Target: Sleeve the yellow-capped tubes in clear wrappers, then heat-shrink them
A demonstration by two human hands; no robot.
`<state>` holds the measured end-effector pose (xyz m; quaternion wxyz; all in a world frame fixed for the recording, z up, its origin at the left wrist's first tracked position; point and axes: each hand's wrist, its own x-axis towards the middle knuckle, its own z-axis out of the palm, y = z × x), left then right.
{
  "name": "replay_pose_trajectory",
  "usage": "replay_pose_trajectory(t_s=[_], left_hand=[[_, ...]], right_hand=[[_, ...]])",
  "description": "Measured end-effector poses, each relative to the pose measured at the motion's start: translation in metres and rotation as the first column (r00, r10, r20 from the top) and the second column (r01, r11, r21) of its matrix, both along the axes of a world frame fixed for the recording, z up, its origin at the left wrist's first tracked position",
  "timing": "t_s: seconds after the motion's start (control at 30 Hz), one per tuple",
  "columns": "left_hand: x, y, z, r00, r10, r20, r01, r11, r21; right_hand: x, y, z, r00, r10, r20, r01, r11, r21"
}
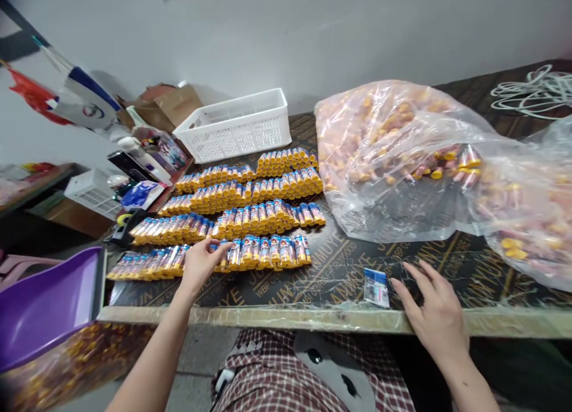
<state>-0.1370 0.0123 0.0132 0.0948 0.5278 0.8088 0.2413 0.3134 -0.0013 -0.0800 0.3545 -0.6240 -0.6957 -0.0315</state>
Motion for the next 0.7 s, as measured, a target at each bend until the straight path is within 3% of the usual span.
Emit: replay_pose_trajectory(t_s=[0.1,0.17,0.23,0.3,0.37,0.43,0.47,0.53,0.6,0.7], left_hand=[[0.017,-0.006,0.016,0.992,0.056,-0.109,-0.051,0.998,0.044],[0.042,-0.008,0.027,0.999,0.013,-0.040,-0.005,0.983,0.183],[0.081,-0.008,0.029,0.983,-0.124,0.133,0.084,0.960,0.268],[0.131,-0.004,0.019,0.861,-0.381,0.337,0.303,0.917,0.260],[0.184,0.003,-0.002,0.652,-0.597,0.467,0.572,0.792,0.214],[0.229,0.013,-0.027,0.531,-0.717,0.453,0.753,0.644,0.137],[0.246,0.018,-0.038,0.538,-0.742,0.400,0.786,0.613,0.081],[0.268,0.028,-0.054,0.602,-0.754,0.262,0.789,0.613,-0.046],[0.277,0.033,-0.064,0.640,-0.752,0.156,0.768,0.629,-0.119],[0.276,0.034,-0.069,0.636,-0.758,0.148,0.772,0.625,-0.115]], right_hand=[[-0.002,-0.002,0.002,0.999,-0.024,-0.041,0.024,1.000,0.002],[-0.005,-0.004,0.004,0.997,-0.040,-0.073,0.039,0.999,-0.024],[-0.007,-0.006,0.005,0.990,-0.054,-0.129,0.049,0.998,-0.043],[-0.007,-0.008,0.007,0.981,-0.065,-0.184,0.056,0.997,-0.058],[-0.004,-0.009,0.009,0.972,-0.077,-0.224,0.061,0.995,-0.077],[0.004,-0.006,0.015,0.972,-0.091,-0.218,0.072,0.993,-0.095],[0.010,-0.002,0.019,0.975,-0.101,-0.196,0.083,0.992,-0.098],[0.028,0.011,0.029,0.983,-0.130,-0.130,0.118,0.989,-0.091],[0.052,0.031,0.040,0.984,-0.169,-0.062,0.164,0.983,-0.082],[0.087,0.067,0.053,0.970,-0.242,0.019,0.242,0.965,-0.096]])
